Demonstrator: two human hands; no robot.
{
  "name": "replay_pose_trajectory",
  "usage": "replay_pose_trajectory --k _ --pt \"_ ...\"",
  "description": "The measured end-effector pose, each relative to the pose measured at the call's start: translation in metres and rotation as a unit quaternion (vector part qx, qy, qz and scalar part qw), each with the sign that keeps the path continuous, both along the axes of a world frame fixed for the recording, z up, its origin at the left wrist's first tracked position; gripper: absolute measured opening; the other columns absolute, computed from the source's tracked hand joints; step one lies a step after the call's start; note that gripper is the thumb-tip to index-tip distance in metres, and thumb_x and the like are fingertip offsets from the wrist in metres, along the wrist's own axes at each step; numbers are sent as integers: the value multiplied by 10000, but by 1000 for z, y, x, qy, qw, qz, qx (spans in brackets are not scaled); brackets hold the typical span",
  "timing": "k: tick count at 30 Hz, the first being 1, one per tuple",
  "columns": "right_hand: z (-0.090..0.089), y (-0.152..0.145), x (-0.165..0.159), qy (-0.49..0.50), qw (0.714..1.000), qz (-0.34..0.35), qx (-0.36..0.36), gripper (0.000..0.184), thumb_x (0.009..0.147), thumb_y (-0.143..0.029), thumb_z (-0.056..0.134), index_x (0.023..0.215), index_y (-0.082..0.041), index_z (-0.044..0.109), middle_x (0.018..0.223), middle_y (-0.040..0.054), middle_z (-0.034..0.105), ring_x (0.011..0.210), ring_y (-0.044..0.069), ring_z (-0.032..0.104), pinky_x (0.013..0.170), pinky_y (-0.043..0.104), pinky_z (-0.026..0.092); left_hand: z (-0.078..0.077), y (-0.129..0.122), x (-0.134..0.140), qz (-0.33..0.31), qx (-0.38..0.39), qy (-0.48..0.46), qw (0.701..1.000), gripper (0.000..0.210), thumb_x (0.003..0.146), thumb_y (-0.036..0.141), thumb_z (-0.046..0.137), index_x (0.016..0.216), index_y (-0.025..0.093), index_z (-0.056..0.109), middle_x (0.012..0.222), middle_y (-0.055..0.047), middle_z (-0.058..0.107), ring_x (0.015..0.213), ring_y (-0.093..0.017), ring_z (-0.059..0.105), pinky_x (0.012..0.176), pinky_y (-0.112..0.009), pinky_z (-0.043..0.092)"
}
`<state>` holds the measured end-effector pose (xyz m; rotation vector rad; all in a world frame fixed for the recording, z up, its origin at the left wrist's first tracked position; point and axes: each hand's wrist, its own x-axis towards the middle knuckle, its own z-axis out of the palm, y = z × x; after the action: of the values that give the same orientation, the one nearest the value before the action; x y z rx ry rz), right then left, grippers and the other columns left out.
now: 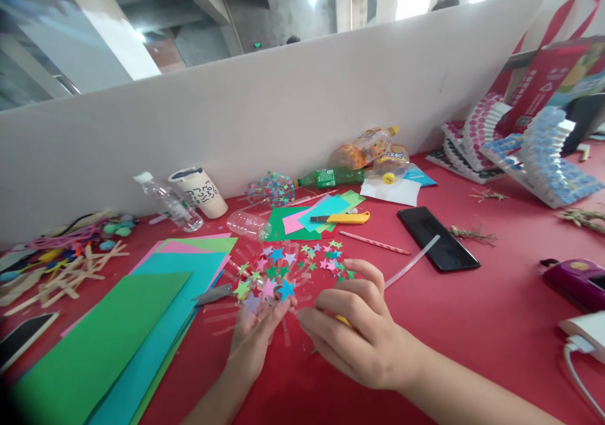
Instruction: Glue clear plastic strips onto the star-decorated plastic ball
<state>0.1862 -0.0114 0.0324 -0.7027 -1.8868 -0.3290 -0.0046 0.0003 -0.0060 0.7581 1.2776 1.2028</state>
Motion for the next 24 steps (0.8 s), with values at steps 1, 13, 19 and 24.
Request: replay_pose_trajectory --k 1,13,19,24 --pt "1 0 0 -2 1000 0 2 208 789 -61 657 960 -178 651 830 20 602 792 158 523 1006 479 362 0 0 0 -4 3 -1 1000 494 603 360 823 959 177 533 855 -106 761 861 -266 720 865 -393 515" --pt "-4 1 -6 -54 998 -8 -14 240 784 -178 710 1020 -202 675 833 -5 651 844 158 525 1077 465 297 -11 1 -3 22 13 -19 1000 446 584 324 836 912 176 573 869 -90 756 833 -258 723 849 -375 528" --pt "1 1 -7 -57 998 -2 -16 180 815 -151 682 993 -178 683 768 -17 676 817 139 517 1088 431 282 -6 1 -3 8 4 -20 1000 425 591 326 834 894 157 587 859 -99 750 843 -257 719 820 -353 532" --pt "-4 -1 -4 -56 998 1 11 204 817 -100 677 997 -196 694 755 -35 679 801 132 517 1095 449 275 4 -2 4 18 -8 -2 1000 509 558 346 846 929 181 540 814 -76 757 813 -249 722 772 -331 544"
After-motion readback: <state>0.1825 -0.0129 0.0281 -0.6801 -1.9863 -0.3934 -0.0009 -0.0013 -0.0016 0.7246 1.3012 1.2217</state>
